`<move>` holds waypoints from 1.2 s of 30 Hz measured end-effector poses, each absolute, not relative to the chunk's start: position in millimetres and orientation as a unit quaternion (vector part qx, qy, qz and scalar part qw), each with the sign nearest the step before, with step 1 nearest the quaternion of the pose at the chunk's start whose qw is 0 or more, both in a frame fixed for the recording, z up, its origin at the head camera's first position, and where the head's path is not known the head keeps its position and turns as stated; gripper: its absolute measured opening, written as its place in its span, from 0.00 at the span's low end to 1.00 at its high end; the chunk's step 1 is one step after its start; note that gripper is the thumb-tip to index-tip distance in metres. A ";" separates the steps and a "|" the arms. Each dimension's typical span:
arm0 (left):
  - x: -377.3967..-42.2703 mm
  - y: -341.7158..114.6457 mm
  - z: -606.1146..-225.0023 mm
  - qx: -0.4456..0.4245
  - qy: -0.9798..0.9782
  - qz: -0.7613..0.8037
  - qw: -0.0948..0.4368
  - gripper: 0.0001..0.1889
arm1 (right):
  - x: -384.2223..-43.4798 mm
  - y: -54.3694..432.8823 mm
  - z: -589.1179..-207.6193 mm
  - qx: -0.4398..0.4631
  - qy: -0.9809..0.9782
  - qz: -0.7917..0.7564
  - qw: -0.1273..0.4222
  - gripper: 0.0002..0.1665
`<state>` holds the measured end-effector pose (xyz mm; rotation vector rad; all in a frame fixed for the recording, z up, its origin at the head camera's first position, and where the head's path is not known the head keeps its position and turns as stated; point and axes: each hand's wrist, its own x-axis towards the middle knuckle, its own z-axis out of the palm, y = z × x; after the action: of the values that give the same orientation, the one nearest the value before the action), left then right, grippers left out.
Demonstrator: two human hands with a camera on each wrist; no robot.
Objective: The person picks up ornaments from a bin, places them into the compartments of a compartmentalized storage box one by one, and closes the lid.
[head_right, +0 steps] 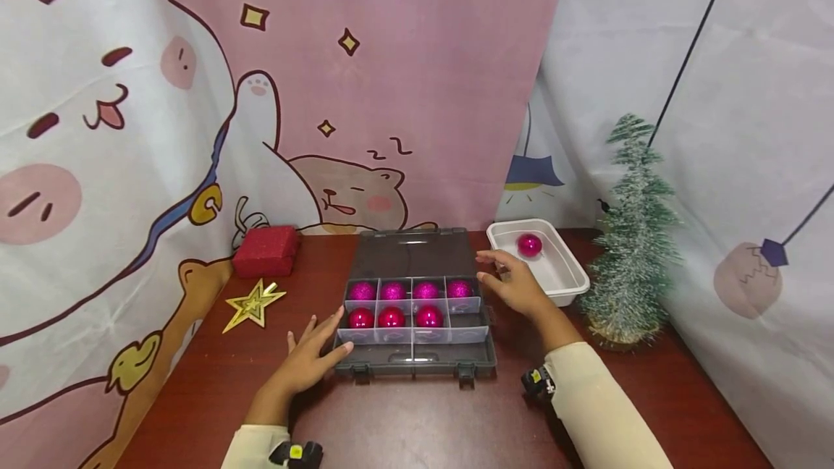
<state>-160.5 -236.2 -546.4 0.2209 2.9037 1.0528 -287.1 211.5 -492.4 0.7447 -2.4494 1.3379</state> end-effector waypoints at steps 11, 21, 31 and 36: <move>-162.8 -236.6 -547.2 0.069 0.937 0.341 0.022 0.45 | -322.8 259.1 -482.7 0.162 -0.852 0.464 0.180 0.22; -163.5 -236.8 -548.8 0.069 0.938 0.340 0.027 0.45 | -347.2 277.0 -472.3 0.067 -0.870 0.472 0.125 0.26; -163.8 -238.1 -548.8 0.074 0.935 0.345 0.024 0.44 | -364.8 287.5 -472.7 0.018 -0.882 0.465 0.079 0.33; -164.1 -239.1 -551.1 0.075 0.934 0.348 0.022 0.44 | -371.8 291.3 -477.9 0.007 -0.892 0.450 0.039 0.35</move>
<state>-164.1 -239.1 -551.1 0.2326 2.8954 1.0771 -371.8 291.3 -477.9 0.0203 -2.7353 1.3815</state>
